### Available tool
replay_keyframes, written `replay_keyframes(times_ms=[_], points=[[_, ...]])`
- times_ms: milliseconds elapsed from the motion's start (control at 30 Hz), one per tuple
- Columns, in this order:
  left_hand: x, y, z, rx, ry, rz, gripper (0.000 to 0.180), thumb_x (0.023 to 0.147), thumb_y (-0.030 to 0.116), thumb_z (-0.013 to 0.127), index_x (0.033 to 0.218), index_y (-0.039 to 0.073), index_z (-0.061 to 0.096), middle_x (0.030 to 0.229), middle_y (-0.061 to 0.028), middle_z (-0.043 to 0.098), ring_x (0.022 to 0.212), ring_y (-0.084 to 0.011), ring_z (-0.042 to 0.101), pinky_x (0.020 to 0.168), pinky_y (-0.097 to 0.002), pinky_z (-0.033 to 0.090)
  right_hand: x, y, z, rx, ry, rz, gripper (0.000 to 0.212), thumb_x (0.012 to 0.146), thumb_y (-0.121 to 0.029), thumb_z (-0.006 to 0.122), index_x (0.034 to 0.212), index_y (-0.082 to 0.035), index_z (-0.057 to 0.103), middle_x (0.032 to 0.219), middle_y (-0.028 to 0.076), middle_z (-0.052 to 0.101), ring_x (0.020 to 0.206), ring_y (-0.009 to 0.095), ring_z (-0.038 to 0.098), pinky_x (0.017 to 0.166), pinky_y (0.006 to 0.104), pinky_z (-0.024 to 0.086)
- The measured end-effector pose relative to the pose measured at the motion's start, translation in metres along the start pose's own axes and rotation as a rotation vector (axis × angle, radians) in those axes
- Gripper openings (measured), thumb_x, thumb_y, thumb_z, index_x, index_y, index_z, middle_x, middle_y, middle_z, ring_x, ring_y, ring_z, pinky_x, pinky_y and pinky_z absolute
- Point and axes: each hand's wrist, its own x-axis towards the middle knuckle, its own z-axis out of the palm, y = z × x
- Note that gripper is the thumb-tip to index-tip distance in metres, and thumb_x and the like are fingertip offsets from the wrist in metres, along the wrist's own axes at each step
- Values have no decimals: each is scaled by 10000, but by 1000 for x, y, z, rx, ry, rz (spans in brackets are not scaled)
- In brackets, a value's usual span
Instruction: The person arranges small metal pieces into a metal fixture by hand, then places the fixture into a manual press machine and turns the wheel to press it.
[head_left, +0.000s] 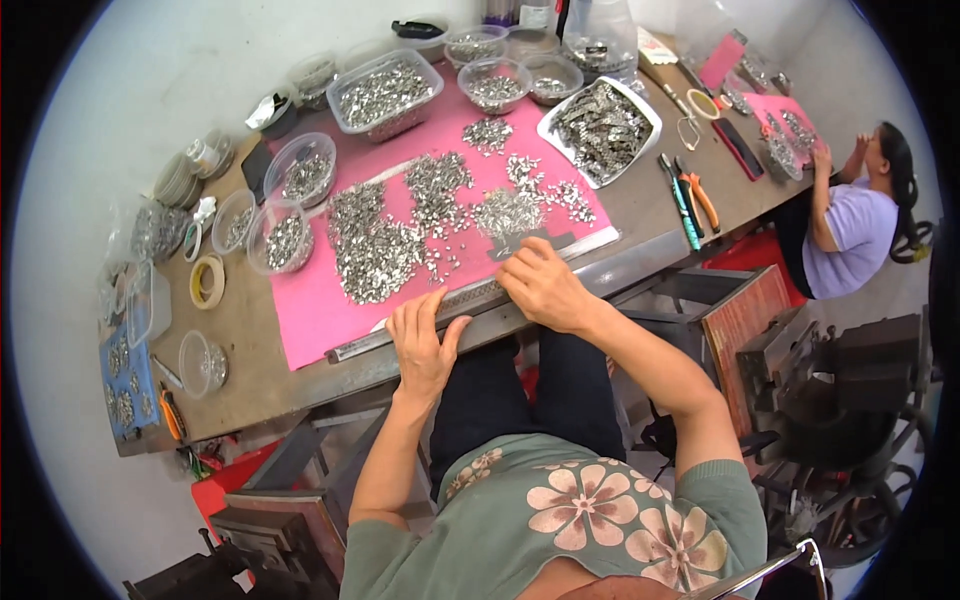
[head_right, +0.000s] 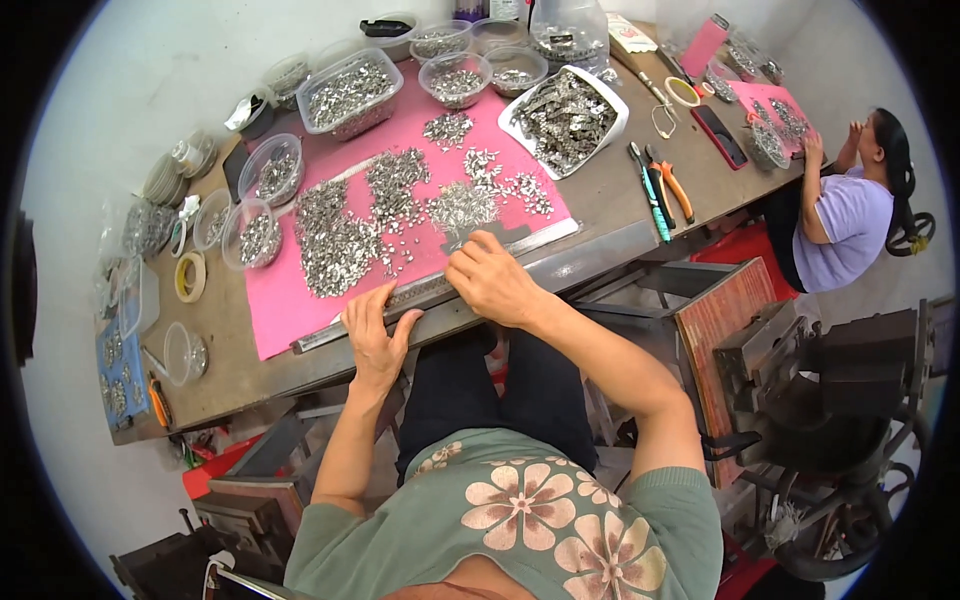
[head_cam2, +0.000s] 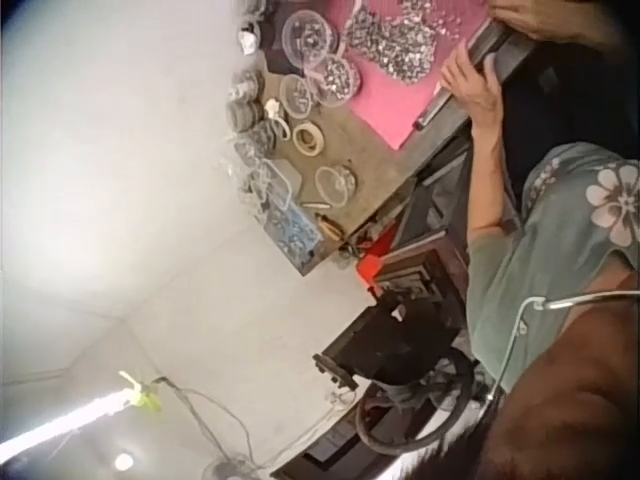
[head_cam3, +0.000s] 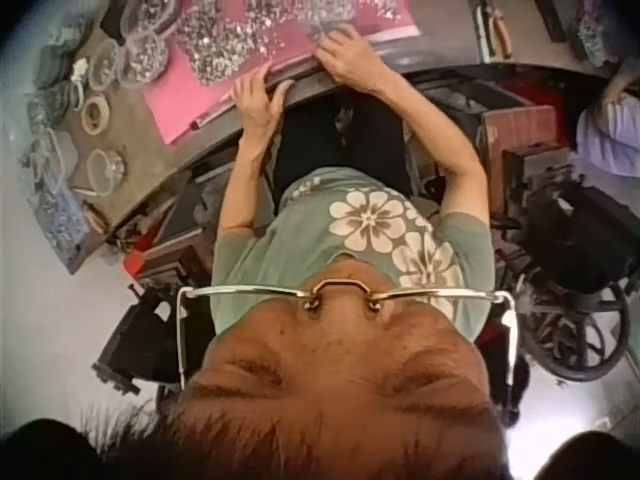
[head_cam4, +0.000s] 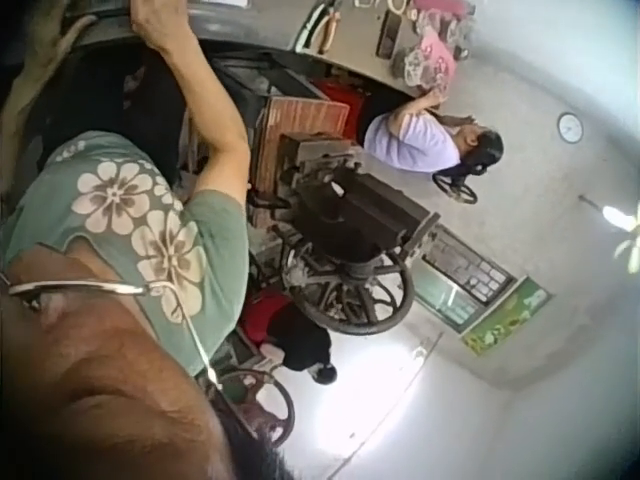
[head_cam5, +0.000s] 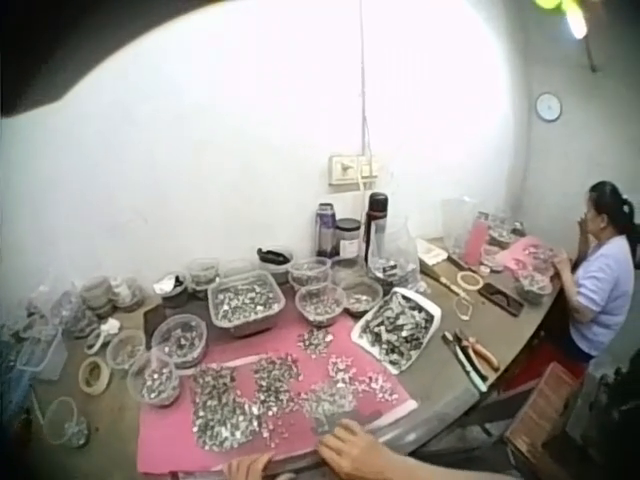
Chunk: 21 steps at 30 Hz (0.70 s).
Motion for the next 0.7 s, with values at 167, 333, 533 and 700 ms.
replay_keyframes(times_ms=[167,333,533,700], points=[[0,-2,2,16,28,8,572,786,223,856,1277,49,620,1124,-104,636,1024,-289,571,927,-428,397,14,23,-19,42,41,-83,181,807,-32,650,987,-24,646,923,96,608,883,284,607,936,466,468],[3,-1,2,16,27,17,577,775,235,865,1266,49,627,1125,-103,645,1023,-285,575,925,-422,402,21,101,-59,-250,480,232,206,832,-20,693,1033,-62,672,1013,94,673,935,300,626,873,421,450],[2,-3,3,39,25,22,530,769,230,868,1221,57,653,1114,-95,644,1023,-281,576,919,-417,403,-9,108,-18,-114,139,511,118,873,-97,708,989,-87,726,964,70,610,975,260,573,882,409,429],[1,0,1,39,17,8,508,773,228,865,1208,66,658,1098,-88,641,1022,-278,576,926,-414,393,-8,101,-2,-23,87,540,115,856,-115,733,968,-93,735,929,64,595,941,267,557,856,410,423]])
